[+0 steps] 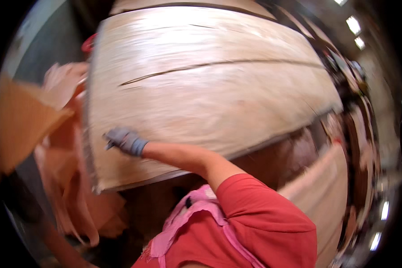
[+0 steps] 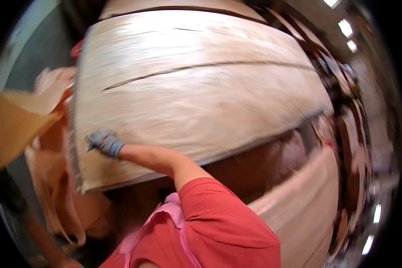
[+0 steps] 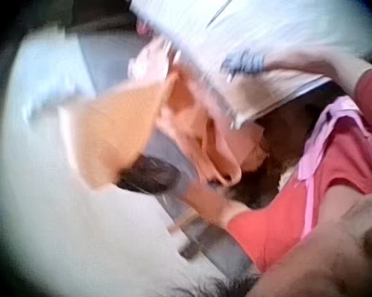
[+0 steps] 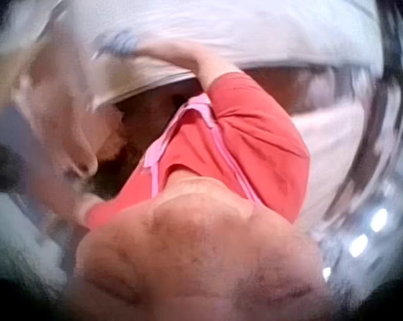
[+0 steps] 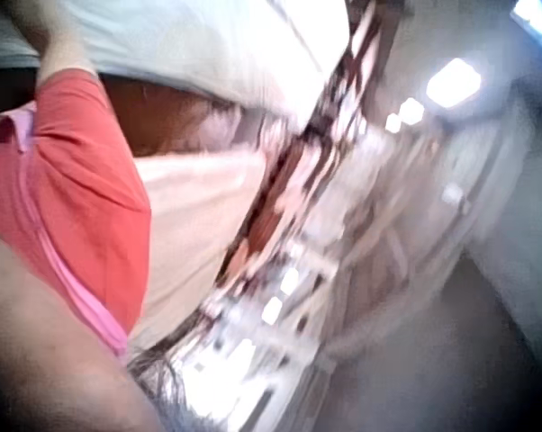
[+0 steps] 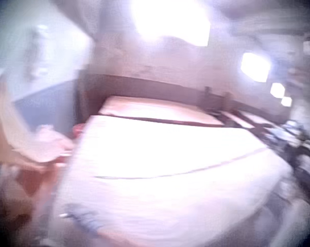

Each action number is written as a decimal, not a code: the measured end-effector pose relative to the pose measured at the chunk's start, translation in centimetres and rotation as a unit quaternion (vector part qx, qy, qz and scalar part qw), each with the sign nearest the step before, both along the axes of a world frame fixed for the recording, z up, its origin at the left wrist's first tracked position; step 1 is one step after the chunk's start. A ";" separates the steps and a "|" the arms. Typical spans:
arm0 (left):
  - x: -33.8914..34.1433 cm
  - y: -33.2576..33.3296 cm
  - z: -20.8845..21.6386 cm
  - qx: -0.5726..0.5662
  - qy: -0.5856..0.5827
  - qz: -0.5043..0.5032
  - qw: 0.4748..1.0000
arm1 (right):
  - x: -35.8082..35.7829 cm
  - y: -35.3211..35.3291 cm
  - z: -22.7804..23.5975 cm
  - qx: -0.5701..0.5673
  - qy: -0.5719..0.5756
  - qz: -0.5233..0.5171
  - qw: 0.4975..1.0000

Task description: The person sorts and stacks thin wood veneer sheets by hand, picking them up from a large pile and moving them to another stack, while occasionally using a scraper to separate or adjust the sheets.

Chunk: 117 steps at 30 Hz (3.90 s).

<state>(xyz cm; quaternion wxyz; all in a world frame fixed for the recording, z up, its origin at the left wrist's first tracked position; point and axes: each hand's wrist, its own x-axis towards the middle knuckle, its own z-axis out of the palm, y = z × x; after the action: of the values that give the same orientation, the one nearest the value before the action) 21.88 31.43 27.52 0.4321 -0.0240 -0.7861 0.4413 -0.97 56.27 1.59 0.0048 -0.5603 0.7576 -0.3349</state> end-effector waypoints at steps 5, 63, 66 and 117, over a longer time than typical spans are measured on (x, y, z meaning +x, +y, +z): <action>-3.1 16.6 -13.7 0.480 -0.169 -0.204 0.837 | 0.6 14.5 -2.4 -0.238 -0.465 -0.122 0.844; -14.4 -18.5 -34.8 0.938 0.241 -0.007 0.249 | -12.8 6.7 -3.4 0.092 0.092 -0.123 0.984; -15.4 -15.0 -36.2 0.892 0.320 0.082 0.309 | -13.2 7.4 -3.4 0.107 0.086 -0.137 0.981; -17.1 -11.4 3.3 0.732 -0.009 -0.306 0.609 | -13.5 7.3 -4.4 0.098 0.101 -0.148 0.979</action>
<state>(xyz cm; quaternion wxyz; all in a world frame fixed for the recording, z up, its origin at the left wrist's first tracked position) 4.75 20.05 30.84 0.4082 0.0571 -0.7983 -0.4391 -14.42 63.56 -2.79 -0.0662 -0.4694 0.8581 -0.1974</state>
